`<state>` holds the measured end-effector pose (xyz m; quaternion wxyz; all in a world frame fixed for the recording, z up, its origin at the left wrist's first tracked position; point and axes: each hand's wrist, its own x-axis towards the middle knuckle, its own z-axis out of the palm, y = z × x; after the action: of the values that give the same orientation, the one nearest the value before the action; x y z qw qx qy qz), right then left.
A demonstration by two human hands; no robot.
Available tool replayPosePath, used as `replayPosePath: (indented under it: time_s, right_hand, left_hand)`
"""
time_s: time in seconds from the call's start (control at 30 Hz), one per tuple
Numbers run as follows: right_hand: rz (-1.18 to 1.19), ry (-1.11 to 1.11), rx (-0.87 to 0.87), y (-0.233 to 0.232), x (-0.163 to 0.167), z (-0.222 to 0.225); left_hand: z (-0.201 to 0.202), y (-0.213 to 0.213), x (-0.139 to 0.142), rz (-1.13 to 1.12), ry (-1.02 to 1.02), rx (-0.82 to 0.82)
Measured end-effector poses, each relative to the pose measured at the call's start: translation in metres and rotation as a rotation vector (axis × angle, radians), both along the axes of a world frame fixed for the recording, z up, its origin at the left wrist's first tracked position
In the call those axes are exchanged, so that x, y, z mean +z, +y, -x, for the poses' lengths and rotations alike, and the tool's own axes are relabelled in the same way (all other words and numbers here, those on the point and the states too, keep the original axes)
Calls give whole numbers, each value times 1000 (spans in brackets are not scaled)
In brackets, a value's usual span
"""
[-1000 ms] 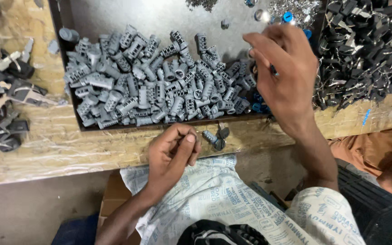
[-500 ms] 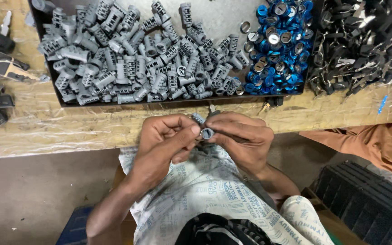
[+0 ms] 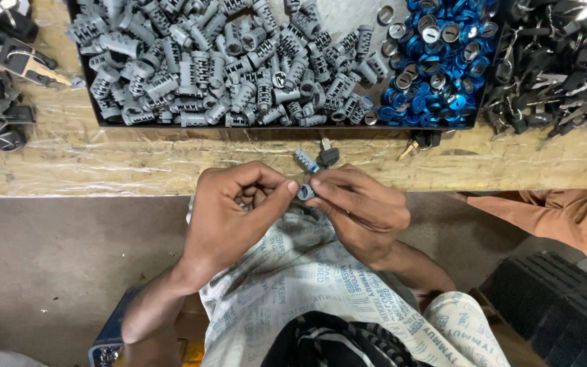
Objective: The person assembles lock cylinders at a workbench, picking small metal components by hand and fitting them into lock bodies one at a time. They place finished assemblies into a tray, pour additional parts from a cardboard box into the tray, and continue fitting components into successive lock bodies.
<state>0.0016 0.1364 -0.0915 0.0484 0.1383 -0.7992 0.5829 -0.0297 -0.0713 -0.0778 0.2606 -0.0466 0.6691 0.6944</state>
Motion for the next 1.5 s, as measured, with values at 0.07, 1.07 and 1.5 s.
replayPosePath:
  time_s: [0.07, 1.07, 1.5]
  right_hand:
    - [-15, 25, 0, -1, 2, 0]
    - [-626, 327, -36, 56, 33, 150]
    - [-1010, 391, 86, 58, 5, 193]
  left_hand:
    - [3, 0, 3, 16, -1, -27]
    - [-1, 18, -52, -121, 237, 310]
    - [6, 19, -49, 52, 456, 314]
